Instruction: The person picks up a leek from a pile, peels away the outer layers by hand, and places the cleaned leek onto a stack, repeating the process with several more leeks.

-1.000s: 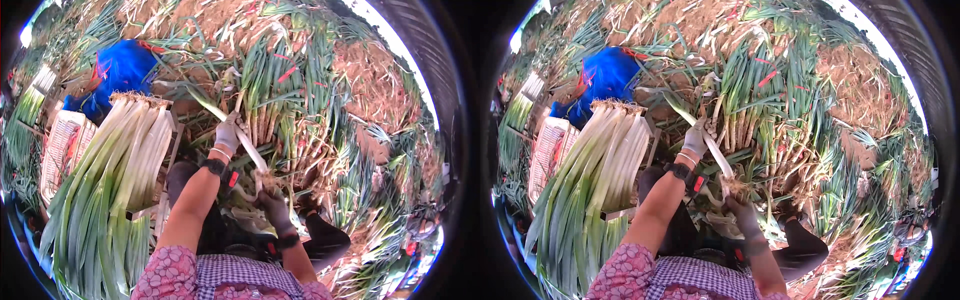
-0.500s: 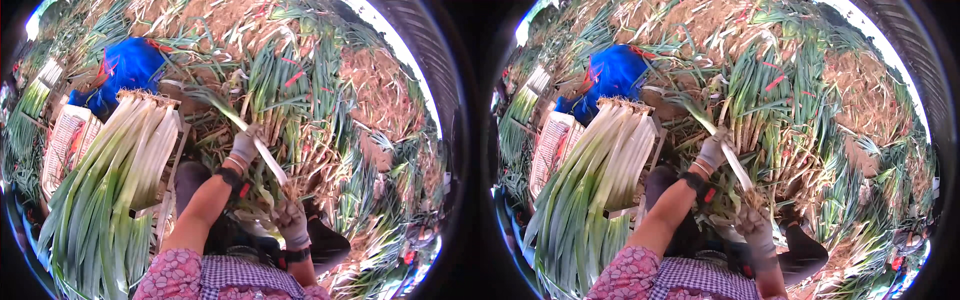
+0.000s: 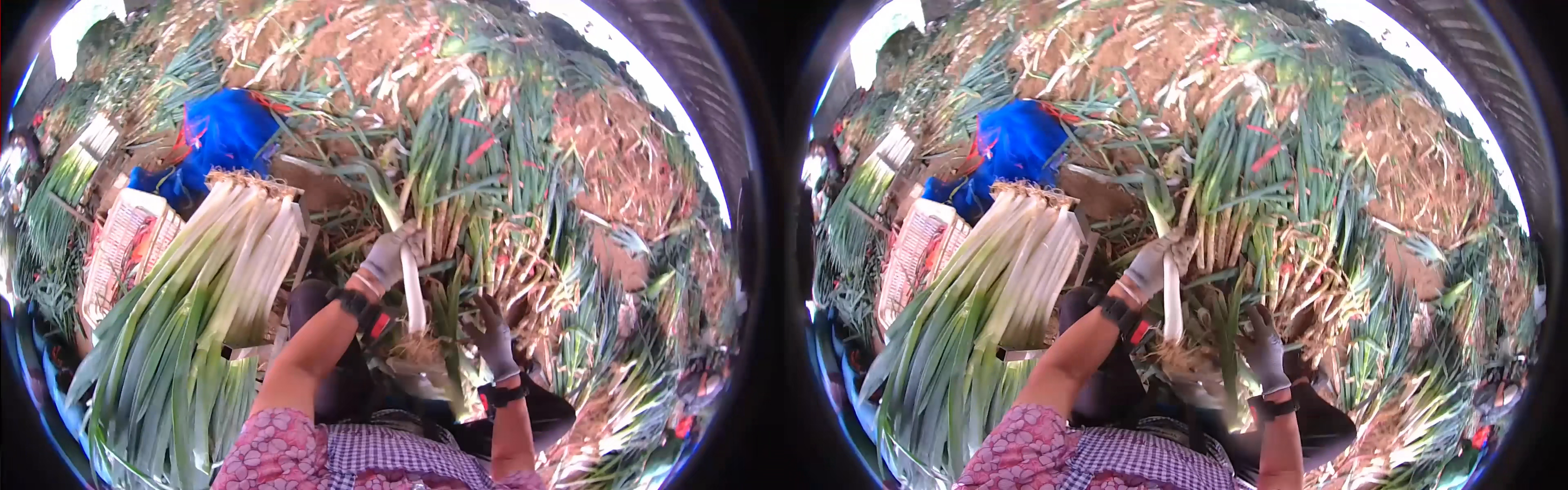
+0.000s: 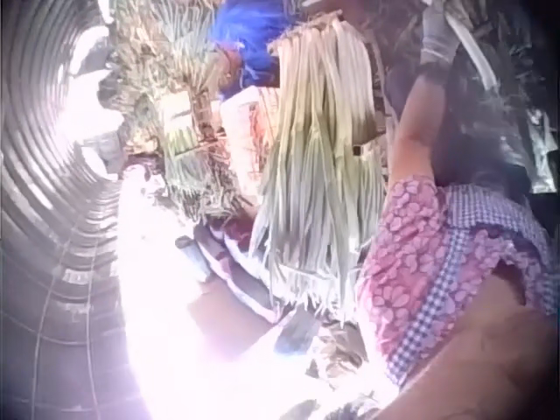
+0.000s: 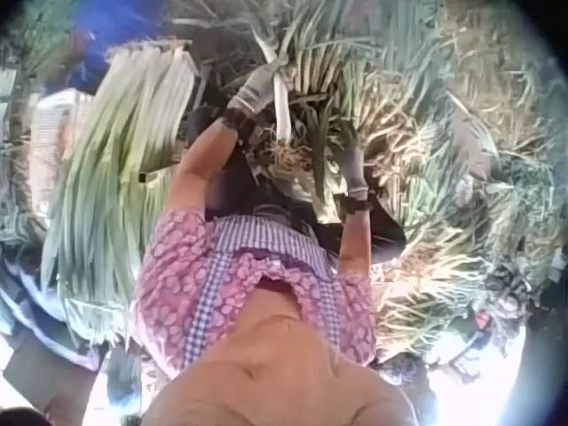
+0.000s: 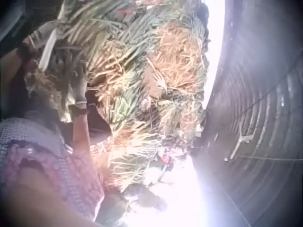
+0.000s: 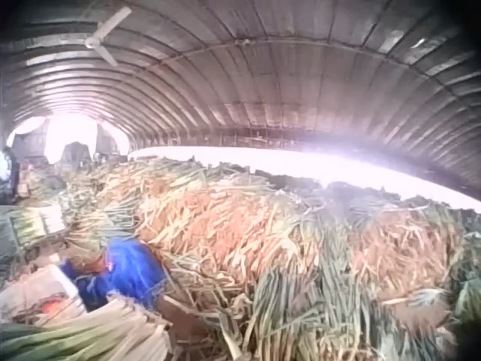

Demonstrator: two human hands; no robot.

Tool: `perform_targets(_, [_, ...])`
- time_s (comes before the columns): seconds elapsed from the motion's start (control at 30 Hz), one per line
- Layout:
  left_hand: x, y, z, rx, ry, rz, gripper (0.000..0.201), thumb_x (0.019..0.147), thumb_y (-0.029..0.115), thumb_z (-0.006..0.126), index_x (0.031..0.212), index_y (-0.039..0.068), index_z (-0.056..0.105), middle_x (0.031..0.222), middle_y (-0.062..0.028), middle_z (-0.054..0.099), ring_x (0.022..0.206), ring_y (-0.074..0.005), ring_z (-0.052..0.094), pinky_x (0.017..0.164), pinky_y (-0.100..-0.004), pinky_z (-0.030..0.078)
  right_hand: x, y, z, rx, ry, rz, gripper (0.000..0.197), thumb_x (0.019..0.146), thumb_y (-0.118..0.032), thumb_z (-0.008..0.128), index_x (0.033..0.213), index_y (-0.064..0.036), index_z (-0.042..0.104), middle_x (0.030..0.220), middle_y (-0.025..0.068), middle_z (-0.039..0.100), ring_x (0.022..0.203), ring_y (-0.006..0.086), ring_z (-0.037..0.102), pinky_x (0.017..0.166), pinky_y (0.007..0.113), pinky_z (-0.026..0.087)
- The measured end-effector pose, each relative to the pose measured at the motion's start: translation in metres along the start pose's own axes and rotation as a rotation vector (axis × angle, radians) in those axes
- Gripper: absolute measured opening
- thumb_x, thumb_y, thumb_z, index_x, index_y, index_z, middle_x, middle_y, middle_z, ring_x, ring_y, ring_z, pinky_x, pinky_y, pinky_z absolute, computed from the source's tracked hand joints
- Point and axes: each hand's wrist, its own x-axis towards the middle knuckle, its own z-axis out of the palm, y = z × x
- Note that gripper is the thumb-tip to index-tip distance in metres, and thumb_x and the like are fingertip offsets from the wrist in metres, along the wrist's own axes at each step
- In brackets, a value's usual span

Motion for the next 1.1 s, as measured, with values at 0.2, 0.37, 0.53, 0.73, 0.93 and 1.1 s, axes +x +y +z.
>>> perform_targets(0.2, [-0.009,-0.116,0.071,0.905,-0.403,0.108,0.019,0.096,0.026,0.051,0.092,0.008,0.058,0.074,-0.0024,0.054,0.067,-0.0185,0.056,0.059,-0.0297,0.046,0.097,0.039,0.051,0.892,0.043,0.325,0.054,0.081,-0.011,0.071,0.130,0.0003,0.051,0.115,0.0118,0.060,0.111,0.0228,0.054,0.089,0.038,0.048])
perform_targets(0.37, [-0.073,-0.030,0.088,1.740,-0.298,1.007,0.050,0.078,0.027,0.072,0.117,-0.001,0.057,0.121,-0.0213,0.052,0.110,-0.0329,0.055,0.095,-0.0372,0.042,0.101,-0.076,-0.033,0.777,0.280,0.078,0.030,0.087,-0.018,0.068,0.107,0.0020,0.062,0.080,0.0030,0.061,0.061,0.0090,0.053,0.052,0.023,0.043])
perform_targets(0.53, [-0.066,-0.038,0.088,1.685,0.004,1.070,0.088,0.066,0.028,0.081,0.138,0.002,0.038,0.125,-0.0209,0.053,0.118,-0.0374,0.050,0.100,-0.0427,0.039,0.097,-0.180,-0.100,0.735,0.440,-0.034,0.021,0.087,-0.021,0.069,0.092,-0.0014,0.066,0.064,-0.0036,0.055,0.051,0.0020,0.046,0.043,0.019,0.030])
perform_targets(0.73, [-0.084,0.021,0.187,1.433,-0.013,1.641,0.071,0.070,0.009,0.072,0.134,0.000,0.043,0.108,-0.0199,0.060,0.097,-0.0367,0.060,0.083,-0.0434,0.048,0.128,-0.246,-0.175,0.683,0.423,-0.513,0.042,0.099,-0.027,0.045,0.123,0.0068,0.052,0.112,0.0110,0.059,0.098,0.0130,0.058,0.084,0.022,0.045])
perform_targets(0.93, [-0.285,0.187,0.248,2.229,0.595,2.242,0.033,0.071,0.005,0.065,0.103,0.007,0.056,0.079,-0.0115,0.061,0.075,-0.0327,0.062,0.066,-0.0415,0.049,0.168,-0.301,-0.143,0.687,0.399,-0.757,0.057,0.098,-0.037,0.039,0.137,0.0043,0.042,0.133,0.0144,0.052,0.103,0.0149,0.054,0.091,0.029,0.042])
perform_targets(1.1, [-0.456,0.207,0.210,2.767,1.682,1.501,0.041,0.075,0.006,0.064,0.114,0.007,0.051,0.084,-0.0137,0.060,0.075,-0.0297,0.062,0.067,-0.0386,0.050,0.198,-0.345,0.029,0.700,-0.150,-0.499,0.036,0.095,-0.022,0.052,0.124,-0.0016,0.059,0.118,0.0083,0.063,0.101,0.0157,0.059,0.091,0.031,0.045])
